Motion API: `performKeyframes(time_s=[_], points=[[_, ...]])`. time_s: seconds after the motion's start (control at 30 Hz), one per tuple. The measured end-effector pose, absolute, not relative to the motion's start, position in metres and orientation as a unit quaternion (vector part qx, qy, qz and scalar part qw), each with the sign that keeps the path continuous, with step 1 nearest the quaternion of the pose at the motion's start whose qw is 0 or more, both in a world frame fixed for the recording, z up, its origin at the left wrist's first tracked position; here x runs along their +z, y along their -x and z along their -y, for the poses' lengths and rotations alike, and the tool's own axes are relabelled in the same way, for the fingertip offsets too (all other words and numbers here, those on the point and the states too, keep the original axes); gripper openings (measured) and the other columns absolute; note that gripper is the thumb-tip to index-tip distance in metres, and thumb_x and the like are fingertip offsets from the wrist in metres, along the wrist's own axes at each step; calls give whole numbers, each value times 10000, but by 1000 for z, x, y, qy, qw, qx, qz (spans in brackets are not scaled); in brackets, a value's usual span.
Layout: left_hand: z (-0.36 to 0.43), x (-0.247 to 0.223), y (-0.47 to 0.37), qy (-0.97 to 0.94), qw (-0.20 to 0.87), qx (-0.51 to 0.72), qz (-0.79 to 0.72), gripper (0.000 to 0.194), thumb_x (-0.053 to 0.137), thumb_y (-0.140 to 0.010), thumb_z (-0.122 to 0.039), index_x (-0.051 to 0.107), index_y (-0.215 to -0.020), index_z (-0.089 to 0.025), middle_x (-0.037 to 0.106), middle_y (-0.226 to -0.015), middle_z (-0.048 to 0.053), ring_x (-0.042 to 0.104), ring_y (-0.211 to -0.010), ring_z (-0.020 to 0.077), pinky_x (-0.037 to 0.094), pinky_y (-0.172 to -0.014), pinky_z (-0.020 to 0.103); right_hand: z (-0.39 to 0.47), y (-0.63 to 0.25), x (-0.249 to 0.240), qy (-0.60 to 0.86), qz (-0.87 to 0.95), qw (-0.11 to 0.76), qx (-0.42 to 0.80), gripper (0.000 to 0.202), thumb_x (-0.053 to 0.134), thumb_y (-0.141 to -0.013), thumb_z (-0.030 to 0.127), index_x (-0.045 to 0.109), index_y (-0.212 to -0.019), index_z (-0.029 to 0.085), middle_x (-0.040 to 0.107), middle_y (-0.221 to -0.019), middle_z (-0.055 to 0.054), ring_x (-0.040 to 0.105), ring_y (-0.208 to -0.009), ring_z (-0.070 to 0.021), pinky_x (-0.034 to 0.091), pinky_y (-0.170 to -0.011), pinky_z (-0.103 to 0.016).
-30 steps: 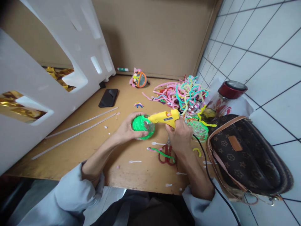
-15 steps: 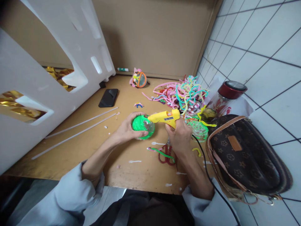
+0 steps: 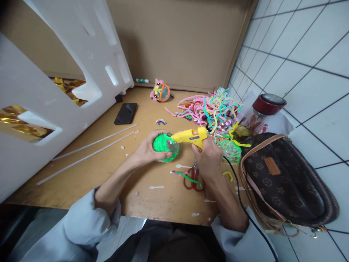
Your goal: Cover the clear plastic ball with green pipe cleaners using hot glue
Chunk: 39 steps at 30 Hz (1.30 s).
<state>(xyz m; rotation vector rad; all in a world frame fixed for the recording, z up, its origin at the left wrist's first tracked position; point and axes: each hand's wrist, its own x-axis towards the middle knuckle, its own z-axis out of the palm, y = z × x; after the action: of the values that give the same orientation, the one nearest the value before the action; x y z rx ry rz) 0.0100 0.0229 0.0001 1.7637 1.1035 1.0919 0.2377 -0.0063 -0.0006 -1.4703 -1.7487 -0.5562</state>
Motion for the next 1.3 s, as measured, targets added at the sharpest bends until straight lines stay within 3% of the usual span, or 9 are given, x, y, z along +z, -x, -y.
performKeyframes(time_s=[0.47,0.77,1.1,1.3], points=[[-21,2,-11,-685,395,424,-442,720,879,-538,-333,608,-1189,-182,597,-1229,112,582,-1180,306,443,-1073,500,6,-239,1,562,693,403,-203,116,528,-887,299,579,-903,197,633,-734,-57,566,-629,-215,403,-577,-306],[-22,2,-10,-690,387,421,-444,708,885,-540,-343,608,-1176,-201,604,-1237,104,581,-1180,302,447,-1062,480,6,-239,2,589,668,412,-191,157,552,-856,341,516,-750,230,589,-649,-26,513,-572,-195,381,-546,-302],[-22,1,-10,-693,381,425,-439,699,880,-545,-359,616,-1173,-205,603,-1226,103,591,-1158,297,459,-1047,478,7,-237,2,575,690,398,-184,160,506,-903,325,598,-914,195,631,-730,-59,566,-636,-214,415,-579,-312],[-22,0,-10,-692,375,430,-443,728,889,-536,-366,613,-1190,-207,608,-1246,98,593,-1172,300,458,-1057,479,7,-239,1,565,692,403,-197,177,508,-919,334,594,-859,192,633,-704,-63,569,-610,-211,411,-562,-312]])
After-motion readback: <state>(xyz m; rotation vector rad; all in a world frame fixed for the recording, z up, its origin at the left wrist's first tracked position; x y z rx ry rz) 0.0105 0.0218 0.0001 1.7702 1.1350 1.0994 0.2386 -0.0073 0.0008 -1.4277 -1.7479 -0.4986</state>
